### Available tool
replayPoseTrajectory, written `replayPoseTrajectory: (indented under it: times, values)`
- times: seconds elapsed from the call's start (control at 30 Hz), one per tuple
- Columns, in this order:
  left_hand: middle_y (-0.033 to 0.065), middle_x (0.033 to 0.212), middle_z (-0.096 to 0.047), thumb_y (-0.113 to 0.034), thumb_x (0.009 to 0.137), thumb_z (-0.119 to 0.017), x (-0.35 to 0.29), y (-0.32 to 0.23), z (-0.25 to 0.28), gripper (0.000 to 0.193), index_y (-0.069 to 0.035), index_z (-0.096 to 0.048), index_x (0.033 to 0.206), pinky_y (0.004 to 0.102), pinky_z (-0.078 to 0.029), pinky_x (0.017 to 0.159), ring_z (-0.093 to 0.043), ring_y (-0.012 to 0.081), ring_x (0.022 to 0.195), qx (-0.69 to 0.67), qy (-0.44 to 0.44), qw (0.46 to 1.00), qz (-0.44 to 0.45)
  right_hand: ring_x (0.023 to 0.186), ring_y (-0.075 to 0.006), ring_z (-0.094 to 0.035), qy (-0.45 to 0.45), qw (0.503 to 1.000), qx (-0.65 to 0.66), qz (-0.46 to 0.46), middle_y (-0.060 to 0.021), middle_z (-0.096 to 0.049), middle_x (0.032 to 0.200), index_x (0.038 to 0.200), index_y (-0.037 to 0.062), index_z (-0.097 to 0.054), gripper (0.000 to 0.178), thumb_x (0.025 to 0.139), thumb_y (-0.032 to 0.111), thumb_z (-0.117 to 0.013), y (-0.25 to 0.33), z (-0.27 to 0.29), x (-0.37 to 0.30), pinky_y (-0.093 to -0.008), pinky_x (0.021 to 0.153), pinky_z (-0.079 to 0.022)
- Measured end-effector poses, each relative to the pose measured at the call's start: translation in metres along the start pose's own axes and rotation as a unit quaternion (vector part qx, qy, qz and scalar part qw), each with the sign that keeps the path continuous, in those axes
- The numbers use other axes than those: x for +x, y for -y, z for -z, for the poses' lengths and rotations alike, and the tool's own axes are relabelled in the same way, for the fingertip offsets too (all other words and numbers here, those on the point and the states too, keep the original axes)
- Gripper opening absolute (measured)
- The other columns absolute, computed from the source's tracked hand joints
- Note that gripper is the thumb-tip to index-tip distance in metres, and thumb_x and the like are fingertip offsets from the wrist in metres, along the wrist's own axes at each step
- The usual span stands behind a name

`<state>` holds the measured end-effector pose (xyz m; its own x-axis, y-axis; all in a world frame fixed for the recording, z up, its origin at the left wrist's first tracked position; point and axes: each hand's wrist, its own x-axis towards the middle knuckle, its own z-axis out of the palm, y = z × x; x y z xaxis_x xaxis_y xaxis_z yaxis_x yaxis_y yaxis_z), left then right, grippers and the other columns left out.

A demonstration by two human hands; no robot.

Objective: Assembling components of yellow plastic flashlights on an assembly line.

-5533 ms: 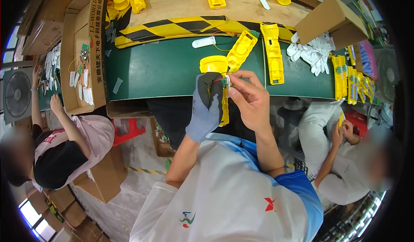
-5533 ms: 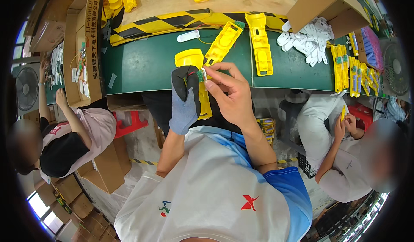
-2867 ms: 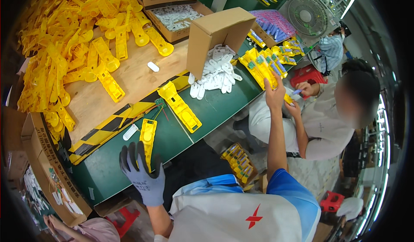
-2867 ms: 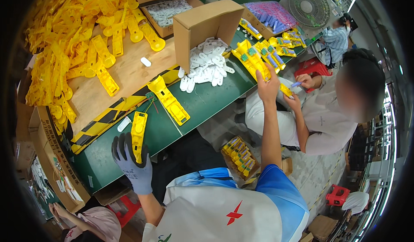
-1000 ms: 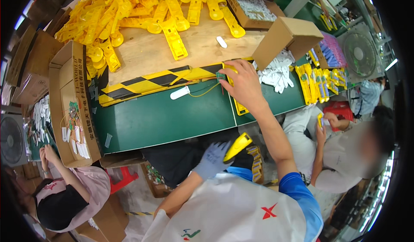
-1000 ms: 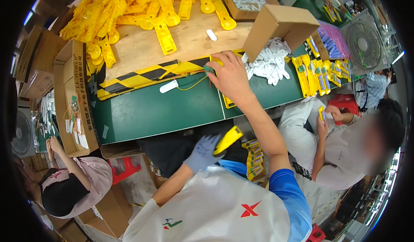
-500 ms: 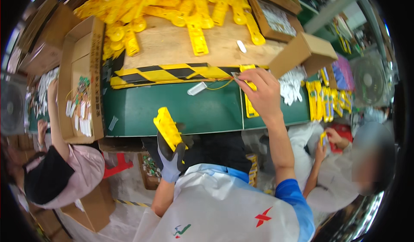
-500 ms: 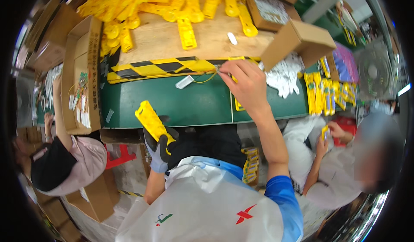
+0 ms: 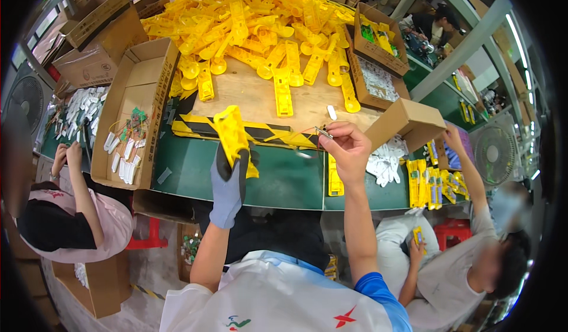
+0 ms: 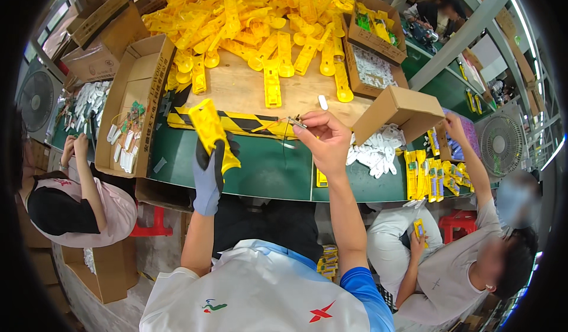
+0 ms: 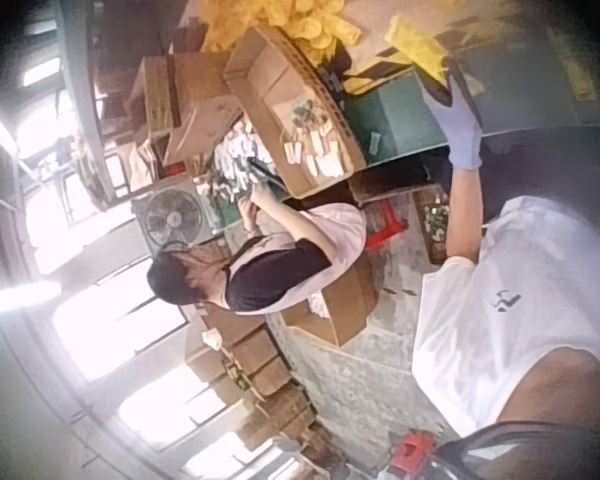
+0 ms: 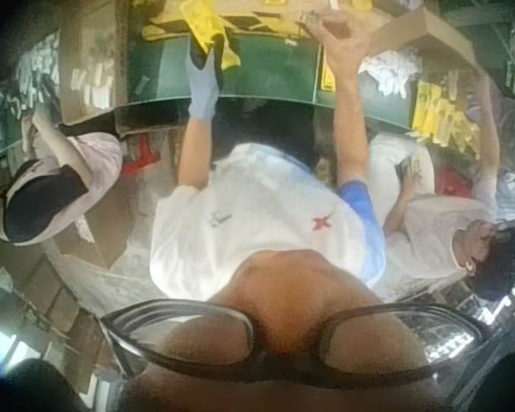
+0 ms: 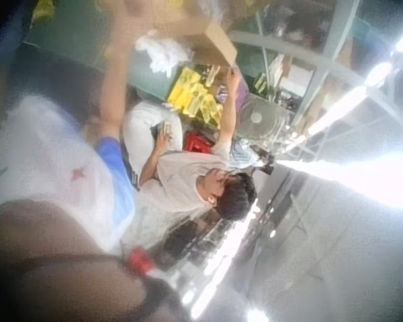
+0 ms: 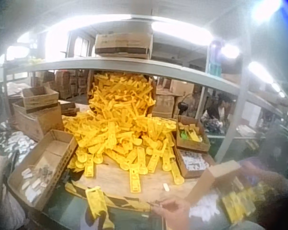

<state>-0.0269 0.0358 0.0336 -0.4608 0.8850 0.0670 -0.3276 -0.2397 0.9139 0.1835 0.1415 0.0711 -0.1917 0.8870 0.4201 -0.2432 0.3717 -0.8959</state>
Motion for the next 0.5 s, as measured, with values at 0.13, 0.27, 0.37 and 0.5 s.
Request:
replayPoseTrajectory:
  times: [0.13, 0.27, 0.37, 0.5]
  values:
    - [0.0088, 0.097, -0.063, -0.013, 0.096, -0.061, 0.026, -0.012, -0.018, 0.059, -0.009, -0.029, 0.145, 0.0291, -0.052, 0.058, -0.063, 0.0165, 0.065, -0.039, 0.072, 0.989, 0.125, 0.08, -0.0158, -0.067, -0.003, 0.971, 0.204, -0.128, -0.0096, -0.067, 0.094, 0.093, -0.0002, -0.063, 0.018, 0.08, -0.007, -0.072, -0.007, -0.007, -0.008, -0.0268, 0.071, -0.055]
    - [0.008, 0.119, -0.06, -0.007, 0.092, -0.064, 0.03, 0.026, -0.005, 0.062, -0.005, -0.035, 0.147, 0.0289, -0.052, 0.079, -0.062, 0.0163, 0.094, 0.063, 0.132, 0.987, 0.07, 0.072, -0.0153, -0.067, 0.048, 0.963, 0.195, -0.179, -0.0082, -0.069, 0.085, 0.092, 0.0027, -0.062, 0.014, 0.082, 0.0, -0.072, -0.017, -0.01, -0.026, -0.0265, 0.063, -0.054]
    - [0.0067, 0.116, -0.06, 0.001, 0.085, -0.068, 0.009, 0.032, 0.029, 0.064, -0.003, -0.041, 0.142, 0.0296, -0.051, 0.082, -0.06, 0.016, 0.095, 0.02, 0.141, 0.983, 0.114, 0.069, -0.0096, -0.065, 0.126, 0.953, 0.096, -0.258, -0.0072, -0.07, 0.081, 0.09, 0.0021, -0.065, 0.014, 0.082, 0.005, -0.076, -0.02, -0.026, -0.034, -0.0238, 0.059, -0.051]
    - [0.0075, 0.109, -0.062, 0.004, 0.079, -0.071, -0.014, 0.037, 0.011, 0.055, -0.001, -0.05, 0.129, 0.0311, -0.05, 0.083, -0.06, 0.0175, 0.093, 0.111, 0.027, 0.992, 0.051, 0.071, -0.0064, -0.064, 0.166, 0.95, 0.101, -0.244, -0.005, -0.069, 0.083, 0.09, 0.0004, -0.065, 0.016, 0.081, 0.005, -0.078, -0.019, -0.024, -0.049, -0.0218, 0.061, -0.05]
